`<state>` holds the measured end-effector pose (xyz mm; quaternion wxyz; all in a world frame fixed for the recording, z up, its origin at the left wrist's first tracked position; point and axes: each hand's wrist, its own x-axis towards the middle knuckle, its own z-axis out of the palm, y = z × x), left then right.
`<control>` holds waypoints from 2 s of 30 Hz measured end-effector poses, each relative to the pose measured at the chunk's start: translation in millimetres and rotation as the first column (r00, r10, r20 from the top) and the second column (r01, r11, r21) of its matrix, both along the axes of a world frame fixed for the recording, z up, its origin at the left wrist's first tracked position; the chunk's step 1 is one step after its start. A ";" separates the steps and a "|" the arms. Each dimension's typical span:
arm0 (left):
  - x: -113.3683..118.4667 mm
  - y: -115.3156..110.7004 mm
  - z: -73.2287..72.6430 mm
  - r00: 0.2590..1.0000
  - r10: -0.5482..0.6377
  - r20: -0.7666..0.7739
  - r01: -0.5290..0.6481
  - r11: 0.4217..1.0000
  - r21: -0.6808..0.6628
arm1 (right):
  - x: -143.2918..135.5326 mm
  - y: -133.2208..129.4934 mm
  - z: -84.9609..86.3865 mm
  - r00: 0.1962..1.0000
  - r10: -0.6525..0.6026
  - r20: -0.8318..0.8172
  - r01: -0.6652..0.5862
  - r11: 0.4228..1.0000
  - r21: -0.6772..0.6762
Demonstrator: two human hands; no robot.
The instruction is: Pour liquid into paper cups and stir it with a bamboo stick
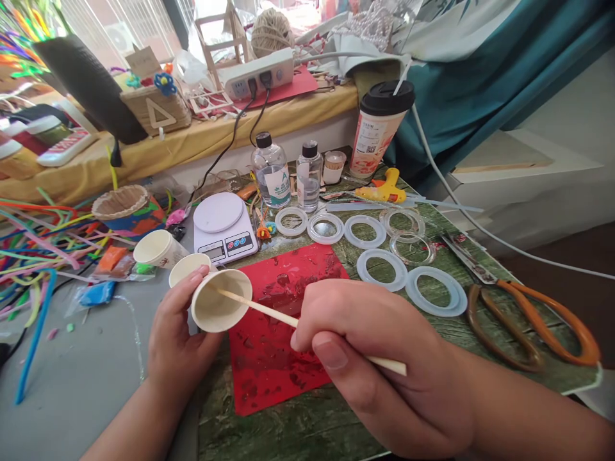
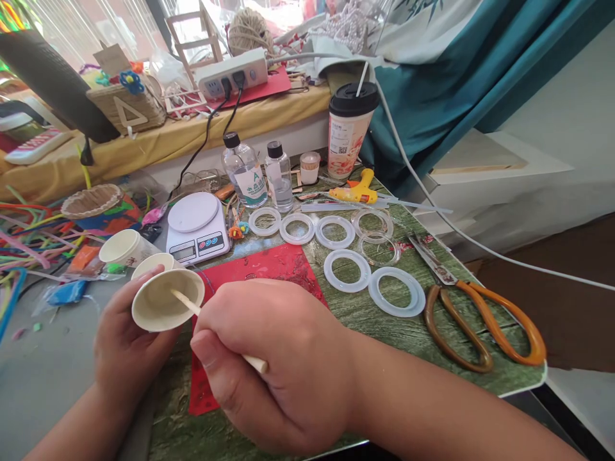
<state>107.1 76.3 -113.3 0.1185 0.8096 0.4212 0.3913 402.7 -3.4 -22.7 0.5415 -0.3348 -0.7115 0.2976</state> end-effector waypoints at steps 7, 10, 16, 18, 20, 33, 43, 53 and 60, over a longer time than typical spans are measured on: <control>2.3 0.8 0.6 1.000 0.015 -0.007 -0.015 1.000 0.017 | 1.4 -2.5 4.3 0.998 -0.026 0.049 0.027 0.999 -0.027; 1.2 1.3 -0.6 1.000 0.013 -0.006 -0.013 1.000 0.009 | 1.2 -3.7 3.8 0.998 -0.023 0.050 0.024 0.999 -0.029; -1.2 1.2 -3.8 1.000 -0.009 0.013 0.009 1.000 0.014 | 0.7 -8.4 0.7 0.994 -0.111 -0.019 0.110 0.993 -0.045; -1.7 1.8 -4.0 1.000 -0.018 0.010 0.018 0.999 0.028 | 0.4 -8.5 0.1 0.993 -0.122 0.000 0.122 0.992 -0.028; -2.1 2.5 -3.7 1.000 -0.019 0.003 0.019 0.998 0.055 | -0.2 -7.5 0.1 0.996 -0.086 0.027 0.086 0.996 -0.028; 1.3 1.3 2.3 0.999 0.030 -0.040 -0.027 0.997 0.073 | -3.0 4.0 -3.3 0.972 -0.128 -0.195 0.076 0.965 -0.252; 3.8 -1.6 8.3 0.993 0.081 -0.080 -0.077 0.996 0.054 | 0.4 20.3 -18.1 0.886 -0.180 -0.426 -0.004 0.918 -0.396; 4.6 -0.5 9.1 0.994 0.064 -0.090 -0.054 0.992 0.113 | 0.5 20.9 -13.5 0.877 -0.227 -0.424 0.015 0.894 -0.448; 3.9 0.5 5.9 0.997 0.046 -0.069 -0.039 0.995 0.096 | 1.8 21.5 -13.7 0.879 -0.224 -0.422 0.045 0.919 -0.392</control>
